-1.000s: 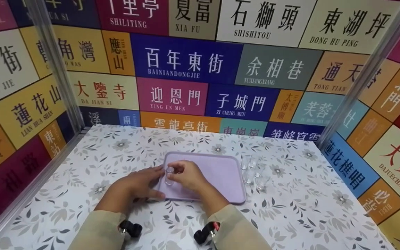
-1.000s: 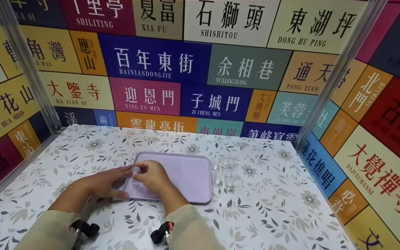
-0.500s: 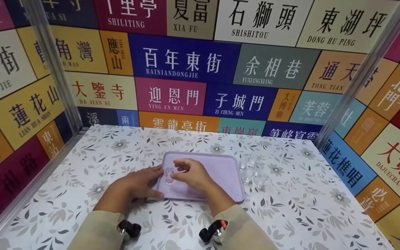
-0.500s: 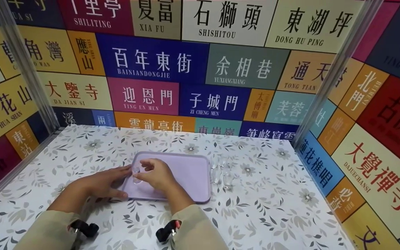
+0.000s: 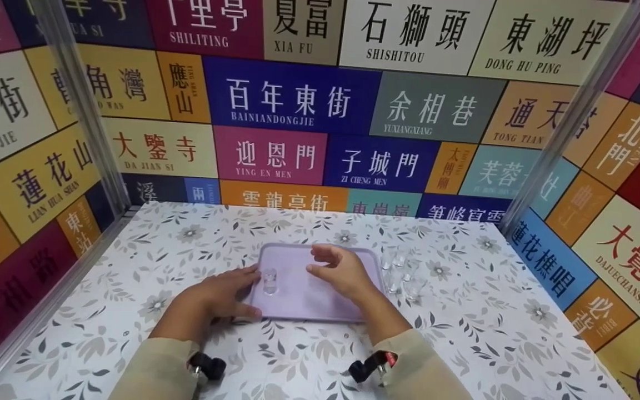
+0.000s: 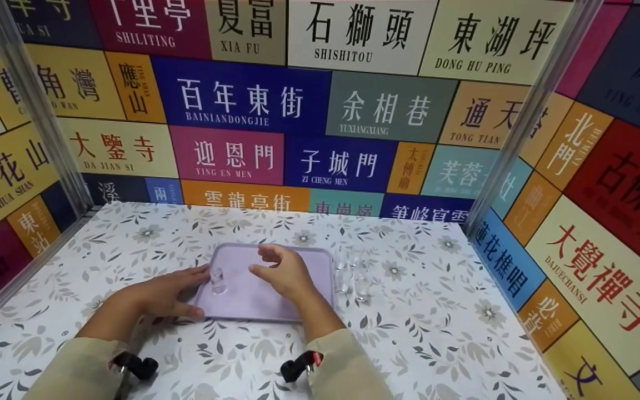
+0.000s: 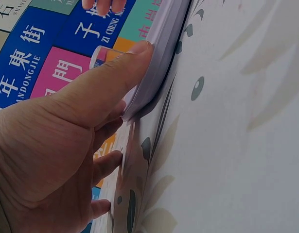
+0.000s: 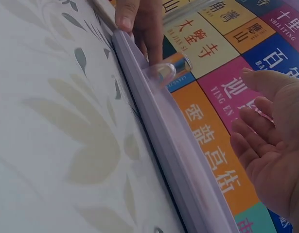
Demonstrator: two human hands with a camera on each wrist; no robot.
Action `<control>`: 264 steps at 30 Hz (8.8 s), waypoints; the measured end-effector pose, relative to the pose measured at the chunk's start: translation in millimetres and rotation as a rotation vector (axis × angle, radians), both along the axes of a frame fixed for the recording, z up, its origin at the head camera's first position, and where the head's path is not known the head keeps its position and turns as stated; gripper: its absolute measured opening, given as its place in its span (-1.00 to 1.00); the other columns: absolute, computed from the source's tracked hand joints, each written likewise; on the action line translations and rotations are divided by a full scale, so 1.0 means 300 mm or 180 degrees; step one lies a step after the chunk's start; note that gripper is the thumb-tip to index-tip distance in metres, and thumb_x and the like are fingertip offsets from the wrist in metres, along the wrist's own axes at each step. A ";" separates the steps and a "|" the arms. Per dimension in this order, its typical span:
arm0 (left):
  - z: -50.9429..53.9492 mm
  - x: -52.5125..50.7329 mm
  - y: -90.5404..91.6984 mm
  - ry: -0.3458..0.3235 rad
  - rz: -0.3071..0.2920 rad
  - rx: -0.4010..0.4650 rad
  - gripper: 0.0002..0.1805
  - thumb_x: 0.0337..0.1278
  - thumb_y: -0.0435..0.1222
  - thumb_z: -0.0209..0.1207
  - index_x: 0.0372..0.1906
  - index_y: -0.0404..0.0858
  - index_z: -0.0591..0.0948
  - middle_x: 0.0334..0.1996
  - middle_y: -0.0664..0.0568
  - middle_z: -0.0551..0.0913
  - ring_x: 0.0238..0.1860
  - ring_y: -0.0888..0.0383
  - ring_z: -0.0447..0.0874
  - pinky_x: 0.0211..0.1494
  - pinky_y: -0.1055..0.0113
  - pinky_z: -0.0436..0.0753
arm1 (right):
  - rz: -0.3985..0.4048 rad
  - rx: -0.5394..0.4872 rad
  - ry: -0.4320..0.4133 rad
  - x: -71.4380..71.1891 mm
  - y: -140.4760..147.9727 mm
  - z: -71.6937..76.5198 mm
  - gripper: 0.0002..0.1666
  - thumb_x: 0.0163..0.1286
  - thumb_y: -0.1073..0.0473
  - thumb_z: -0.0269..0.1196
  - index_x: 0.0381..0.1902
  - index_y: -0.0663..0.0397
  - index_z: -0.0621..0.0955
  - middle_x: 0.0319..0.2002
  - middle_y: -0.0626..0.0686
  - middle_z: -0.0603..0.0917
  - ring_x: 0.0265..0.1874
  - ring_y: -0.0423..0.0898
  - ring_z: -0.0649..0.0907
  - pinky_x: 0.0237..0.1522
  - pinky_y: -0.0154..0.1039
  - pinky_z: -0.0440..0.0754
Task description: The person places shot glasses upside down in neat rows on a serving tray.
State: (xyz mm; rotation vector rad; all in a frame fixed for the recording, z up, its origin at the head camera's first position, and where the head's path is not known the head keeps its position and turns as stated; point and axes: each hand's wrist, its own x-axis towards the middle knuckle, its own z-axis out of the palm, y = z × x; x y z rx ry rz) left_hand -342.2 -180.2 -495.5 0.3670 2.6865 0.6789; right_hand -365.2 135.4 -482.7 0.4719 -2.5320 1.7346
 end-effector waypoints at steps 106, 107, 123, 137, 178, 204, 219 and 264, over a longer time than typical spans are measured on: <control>-0.005 0.001 0.001 0.0054 -0.0099 0.0063 0.21 -0.09 0.35 0.52 0.70 0.28 0.20 0.77 0.29 0.02 0.79 -0.15 -0.05 0.75 -0.40 0.01 | -0.0650 0.0243 -0.0549 0.065 0.721 0.030 -0.34 0.38 -0.03 0.52 0.32 0.17 0.65 0.06 -0.05 0.77 0.04 -0.26 0.69 0.08 -0.44 0.68; -0.005 0.002 0.000 0.0049 -0.0103 0.0062 0.21 -0.09 0.35 0.52 0.70 0.28 0.20 0.77 0.29 0.02 0.79 -0.15 -0.05 0.75 -0.39 0.01 | -0.0680 0.0219 -0.0552 0.064 0.715 0.032 -0.32 0.39 -0.05 0.51 0.34 0.16 0.64 0.08 -0.07 0.77 0.06 -0.28 0.69 0.09 -0.46 0.67; 0.005 0.005 -0.003 0.0028 -0.0110 0.0079 0.18 -0.03 0.33 0.51 0.70 0.26 0.20 0.77 0.31 0.01 0.79 -0.14 -0.08 0.77 -0.35 -0.01 | -0.0708 -0.0144 -0.0203 0.029 0.496 0.037 -0.41 0.36 -0.13 0.53 0.22 0.06 0.73 -0.10 -0.06 0.70 -0.07 -0.12 0.63 -0.07 -0.36 0.73; 0.007 0.010 0.007 0.0023 -0.0084 0.0054 0.17 -0.04 0.32 0.51 0.70 0.28 0.20 0.77 0.31 0.01 0.79 -0.14 -0.08 0.77 -0.35 0.00 | -0.0611 -0.0397 -0.0095 -0.010 0.236 0.024 -0.48 0.30 -0.03 0.59 0.16 0.01 0.79 -0.07 -0.02 0.80 -0.11 -0.15 0.69 -0.16 -0.44 0.71; 0.005 -0.001 0.003 -0.0003 -0.0105 -0.0061 0.18 -0.04 0.39 0.47 0.71 0.26 0.21 0.77 0.35 0.00 0.80 -0.08 -0.09 0.77 -0.37 -0.03 | 0.0258 0.0151 -0.0150 -0.013 -0.129 -0.090 -0.53 0.25 0.24 0.55 0.14 0.07 0.79 -0.11 0.12 0.83 -0.19 -0.20 0.68 -0.07 -0.35 0.69; -0.002 0.000 0.002 0.0049 -0.0149 0.0003 0.20 -0.03 0.36 0.49 0.71 0.22 0.19 0.77 0.33 -0.01 0.80 -0.09 -0.09 0.79 -0.32 -0.02 | 0.0141 0.0000 -0.0372 -0.011 -0.008 -0.038 -0.29 0.28 0.06 0.57 0.36 0.09 0.67 0.28 0.25 0.72 0.24 0.10 0.70 0.21 -0.21 0.73; 0.006 -0.003 -0.005 -0.0034 -0.0096 0.0071 0.22 -0.07 0.34 0.51 0.71 0.25 0.17 0.77 0.33 -0.02 0.80 -0.11 -0.11 0.78 -0.34 -0.05 | -0.0300 -0.0023 -0.0339 -0.010 0.200 -0.005 -0.35 0.28 0.07 0.58 0.32 0.01 0.70 0.27 0.14 0.76 0.24 0.05 0.74 0.24 -0.16 0.75; 0.001 -0.005 -0.003 0.0011 -0.0108 -0.0006 0.20 -0.07 0.37 0.50 0.70 0.29 0.19 0.76 0.38 -0.01 0.80 -0.08 -0.10 0.79 -0.32 0.00 | -0.1029 0.0140 -0.0484 -0.003 0.702 -0.038 -0.11 0.37 -0.17 0.52 0.53 0.05 0.50 0.50 0.17 0.55 0.49 0.06 0.54 0.15 -0.56 0.60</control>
